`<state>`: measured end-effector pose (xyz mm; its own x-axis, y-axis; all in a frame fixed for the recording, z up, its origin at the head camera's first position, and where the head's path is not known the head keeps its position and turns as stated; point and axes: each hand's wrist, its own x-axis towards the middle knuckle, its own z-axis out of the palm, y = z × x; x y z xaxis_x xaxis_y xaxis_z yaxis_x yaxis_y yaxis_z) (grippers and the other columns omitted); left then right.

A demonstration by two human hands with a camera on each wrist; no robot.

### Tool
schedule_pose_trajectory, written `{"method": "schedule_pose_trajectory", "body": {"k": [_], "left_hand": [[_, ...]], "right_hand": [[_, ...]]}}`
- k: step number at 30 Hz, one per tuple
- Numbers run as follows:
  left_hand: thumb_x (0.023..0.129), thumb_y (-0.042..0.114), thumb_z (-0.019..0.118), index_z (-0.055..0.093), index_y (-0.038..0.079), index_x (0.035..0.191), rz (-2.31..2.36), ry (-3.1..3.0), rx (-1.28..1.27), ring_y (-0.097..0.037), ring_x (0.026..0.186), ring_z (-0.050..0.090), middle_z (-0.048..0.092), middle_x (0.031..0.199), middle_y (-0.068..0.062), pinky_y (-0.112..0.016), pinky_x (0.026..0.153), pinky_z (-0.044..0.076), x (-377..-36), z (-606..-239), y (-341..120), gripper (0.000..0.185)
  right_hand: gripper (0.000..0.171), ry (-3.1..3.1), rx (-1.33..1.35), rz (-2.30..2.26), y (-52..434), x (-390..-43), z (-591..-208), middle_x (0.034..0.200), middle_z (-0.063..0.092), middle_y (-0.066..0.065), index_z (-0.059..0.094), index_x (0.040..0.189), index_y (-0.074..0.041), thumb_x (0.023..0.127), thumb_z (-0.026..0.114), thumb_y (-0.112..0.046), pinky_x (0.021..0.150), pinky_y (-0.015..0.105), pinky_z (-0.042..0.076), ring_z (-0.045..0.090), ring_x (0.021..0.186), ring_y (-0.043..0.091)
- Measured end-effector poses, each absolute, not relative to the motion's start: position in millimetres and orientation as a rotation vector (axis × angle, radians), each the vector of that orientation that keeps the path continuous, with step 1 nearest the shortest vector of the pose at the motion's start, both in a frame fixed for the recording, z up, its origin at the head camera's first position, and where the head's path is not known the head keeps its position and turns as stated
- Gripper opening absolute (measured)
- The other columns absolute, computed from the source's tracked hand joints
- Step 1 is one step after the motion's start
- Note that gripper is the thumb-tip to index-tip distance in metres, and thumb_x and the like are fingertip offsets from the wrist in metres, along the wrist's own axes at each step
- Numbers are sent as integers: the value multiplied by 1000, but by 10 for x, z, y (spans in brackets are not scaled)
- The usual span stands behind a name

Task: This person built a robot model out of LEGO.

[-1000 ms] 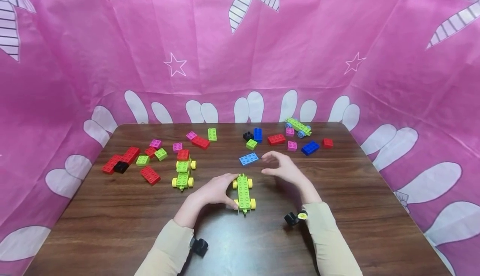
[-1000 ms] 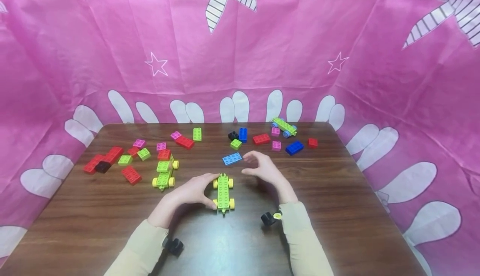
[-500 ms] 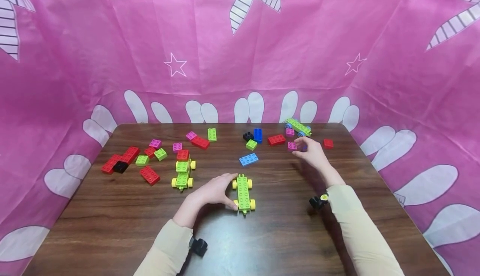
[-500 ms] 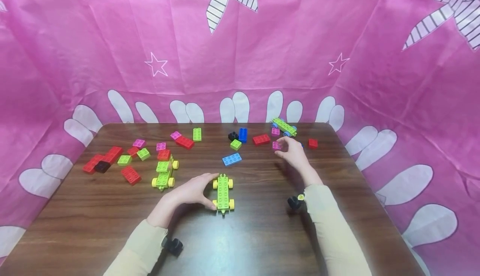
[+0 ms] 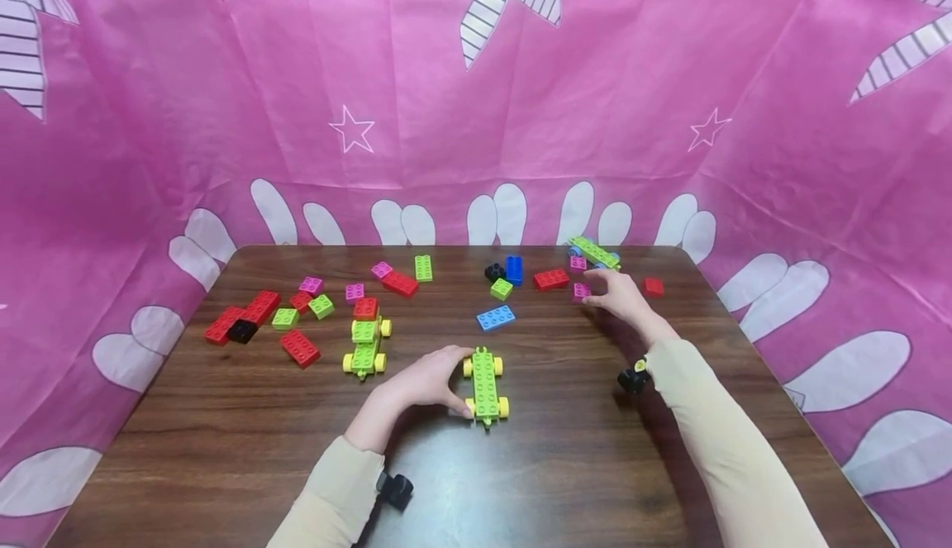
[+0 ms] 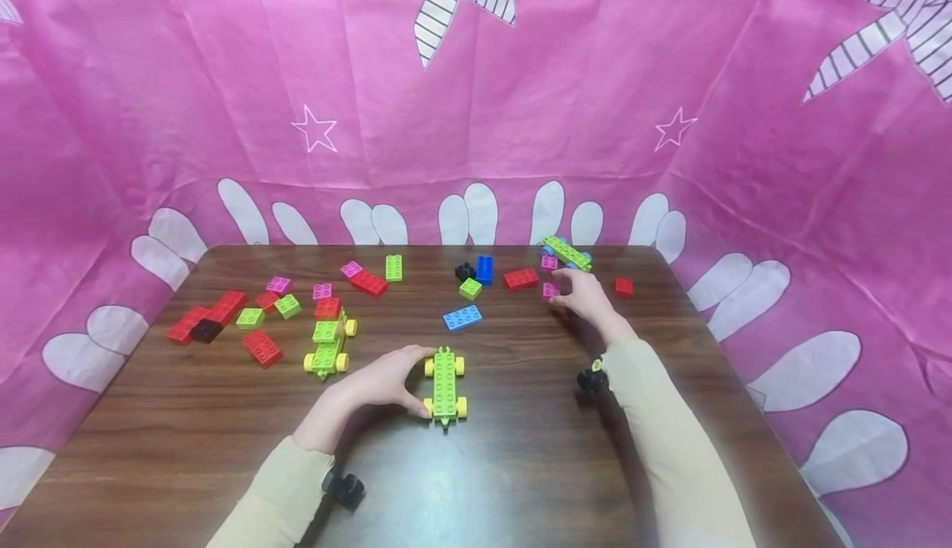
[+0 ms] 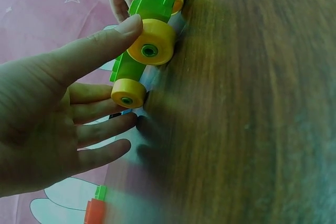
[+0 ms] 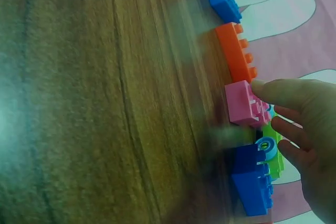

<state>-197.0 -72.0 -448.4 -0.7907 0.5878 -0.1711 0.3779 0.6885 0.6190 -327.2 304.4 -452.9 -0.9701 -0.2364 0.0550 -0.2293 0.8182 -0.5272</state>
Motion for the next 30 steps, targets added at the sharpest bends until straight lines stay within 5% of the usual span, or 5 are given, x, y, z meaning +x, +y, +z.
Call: {"method": "schedule_pose_trajectory", "body": {"k": [30], "left_hand": [[69, 31, 90, 42, 0, 145, 817, 2531, 734, -33, 137, 43, 47, 146, -18, -48, 114, 35, -1985, -4493, -724, 95]], "right_hand": [[39, 2943, -434, -664, 3008, -3414, -4613, 121, 63, 29, 62, 122, 7, 88, 70, -11, 103, 58, 41, 55, 117, 46]]}}
